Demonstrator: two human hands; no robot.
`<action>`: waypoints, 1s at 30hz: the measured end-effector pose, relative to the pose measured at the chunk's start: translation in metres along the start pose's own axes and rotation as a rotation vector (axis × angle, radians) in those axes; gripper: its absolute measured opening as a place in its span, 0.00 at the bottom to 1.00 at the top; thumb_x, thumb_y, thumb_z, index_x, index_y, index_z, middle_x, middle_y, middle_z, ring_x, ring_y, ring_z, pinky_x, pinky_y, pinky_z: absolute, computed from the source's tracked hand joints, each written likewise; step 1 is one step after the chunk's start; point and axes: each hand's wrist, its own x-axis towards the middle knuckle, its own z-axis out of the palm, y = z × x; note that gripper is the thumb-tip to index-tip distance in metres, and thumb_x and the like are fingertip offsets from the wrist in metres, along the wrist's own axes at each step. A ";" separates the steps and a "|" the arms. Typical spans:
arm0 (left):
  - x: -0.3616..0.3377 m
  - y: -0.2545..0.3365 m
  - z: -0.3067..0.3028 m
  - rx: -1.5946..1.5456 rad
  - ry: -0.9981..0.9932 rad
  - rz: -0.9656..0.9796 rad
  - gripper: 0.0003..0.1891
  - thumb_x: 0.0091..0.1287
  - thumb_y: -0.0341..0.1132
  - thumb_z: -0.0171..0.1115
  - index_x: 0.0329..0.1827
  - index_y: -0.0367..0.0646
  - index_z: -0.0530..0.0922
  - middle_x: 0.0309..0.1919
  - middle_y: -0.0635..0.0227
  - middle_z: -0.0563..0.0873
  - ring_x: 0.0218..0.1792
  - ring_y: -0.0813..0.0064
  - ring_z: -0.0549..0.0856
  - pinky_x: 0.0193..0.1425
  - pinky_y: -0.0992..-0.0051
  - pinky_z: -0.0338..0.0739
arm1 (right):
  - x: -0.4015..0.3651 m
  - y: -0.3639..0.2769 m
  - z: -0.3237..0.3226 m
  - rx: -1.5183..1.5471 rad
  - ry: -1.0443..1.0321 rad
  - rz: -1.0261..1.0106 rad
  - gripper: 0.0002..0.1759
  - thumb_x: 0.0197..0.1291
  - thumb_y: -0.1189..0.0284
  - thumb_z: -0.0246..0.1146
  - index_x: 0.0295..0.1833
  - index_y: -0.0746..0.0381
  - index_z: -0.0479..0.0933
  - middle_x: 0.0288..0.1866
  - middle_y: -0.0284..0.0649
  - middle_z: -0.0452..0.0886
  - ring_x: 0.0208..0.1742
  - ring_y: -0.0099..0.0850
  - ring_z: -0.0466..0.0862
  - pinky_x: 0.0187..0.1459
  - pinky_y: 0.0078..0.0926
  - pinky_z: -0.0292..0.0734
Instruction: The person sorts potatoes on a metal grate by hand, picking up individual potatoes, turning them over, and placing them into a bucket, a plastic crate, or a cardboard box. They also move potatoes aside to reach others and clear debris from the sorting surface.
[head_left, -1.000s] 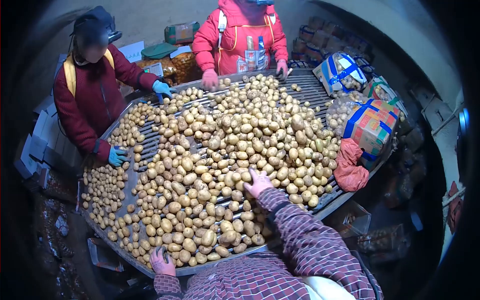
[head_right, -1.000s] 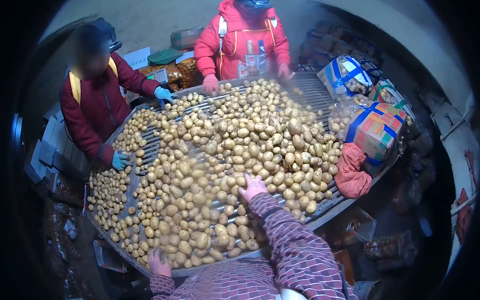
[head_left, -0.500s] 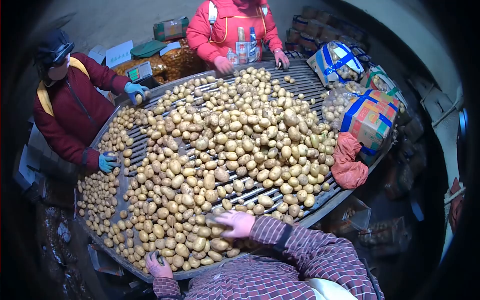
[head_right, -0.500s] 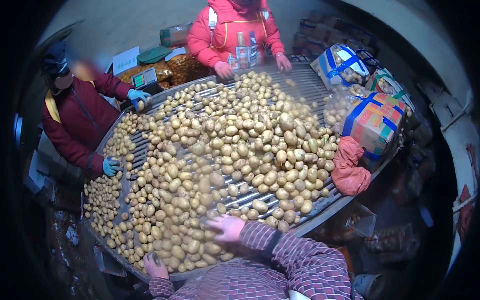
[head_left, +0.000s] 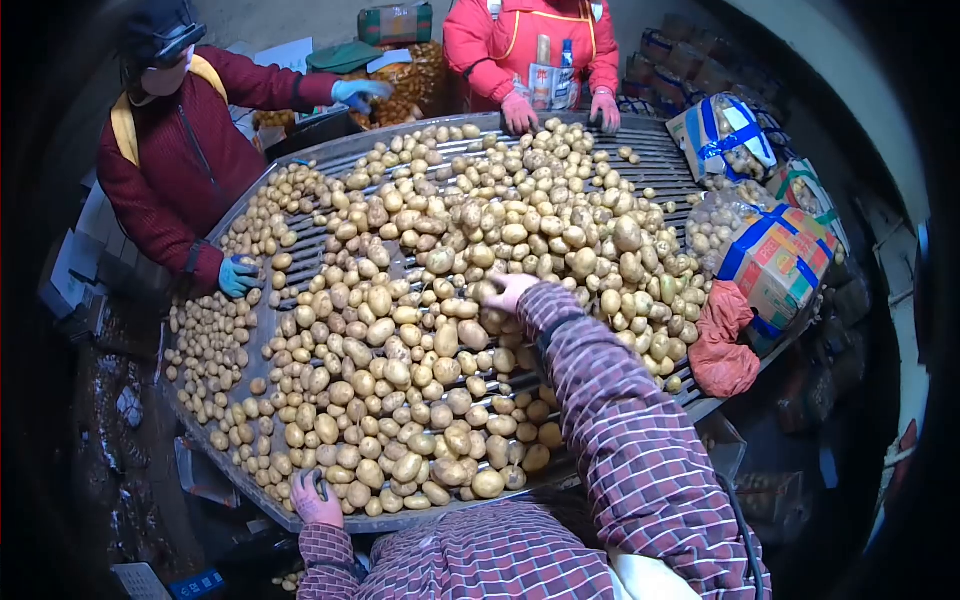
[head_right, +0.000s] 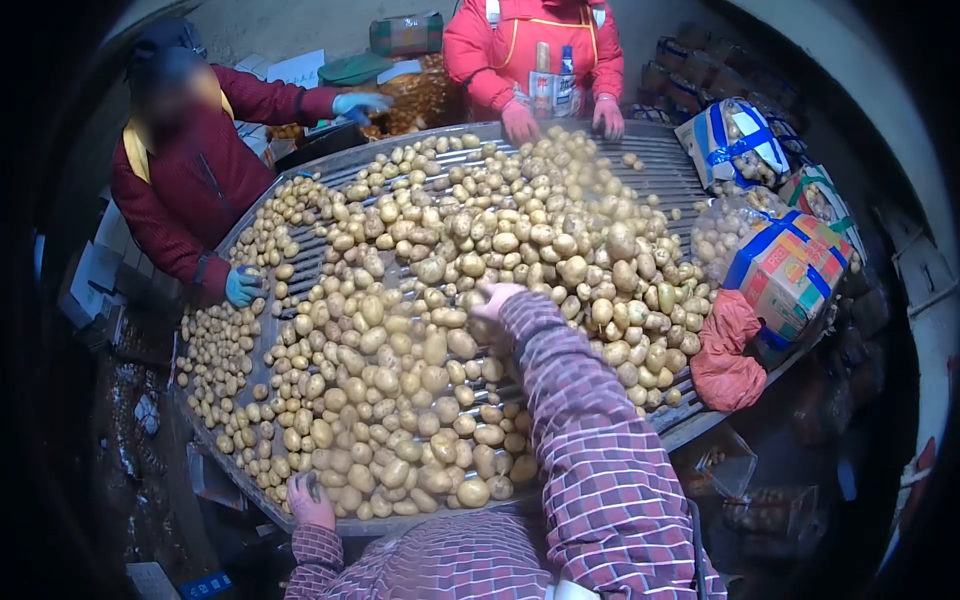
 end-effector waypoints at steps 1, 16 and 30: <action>0.003 0.000 0.001 -0.015 -0.011 0.003 0.16 0.56 0.30 0.63 0.48 0.43 0.77 0.53 0.54 0.75 0.57 0.50 0.74 0.63 0.54 0.66 | -0.022 -0.017 0.000 -0.080 0.006 -0.082 0.41 0.51 0.42 0.62 0.68 0.51 0.71 0.66 0.48 0.75 0.65 0.49 0.75 0.66 0.38 0.69; 0.001 0.006 -0.004 0.029 -0.005 0.000 0.19 0.51 0.29 0.66 0.48 0.43 0.77 0.52 0.55 0.76 0.57 0.51 0.74 0.65 0.52 0.64 | -0.019 -0.035 0.022 0.095 0.429 -0.447 0.22 0.59 0.54 0.61 0.54 0.54 0.79 0.49 0.43 0.83 0.51 0.40 0.83 0.52 0.38 0.79; 0.004 -0.006 0.002 0.007 -0.027 0.002 0.16 0.55 0.30 0.63 0.48 0.42 0.78 0.51 0.56 0.78 0.55 0.52 0.75 0.63 0.54 0.66 | 0.030 -0.081 0.074 0.126 0.291 -0.146 0.24 0.58 0.57 0.62 0.57 0.55 0.73 0.53 0.47 0.76 0.58 0.46 0.76 0.60 0.41 0.71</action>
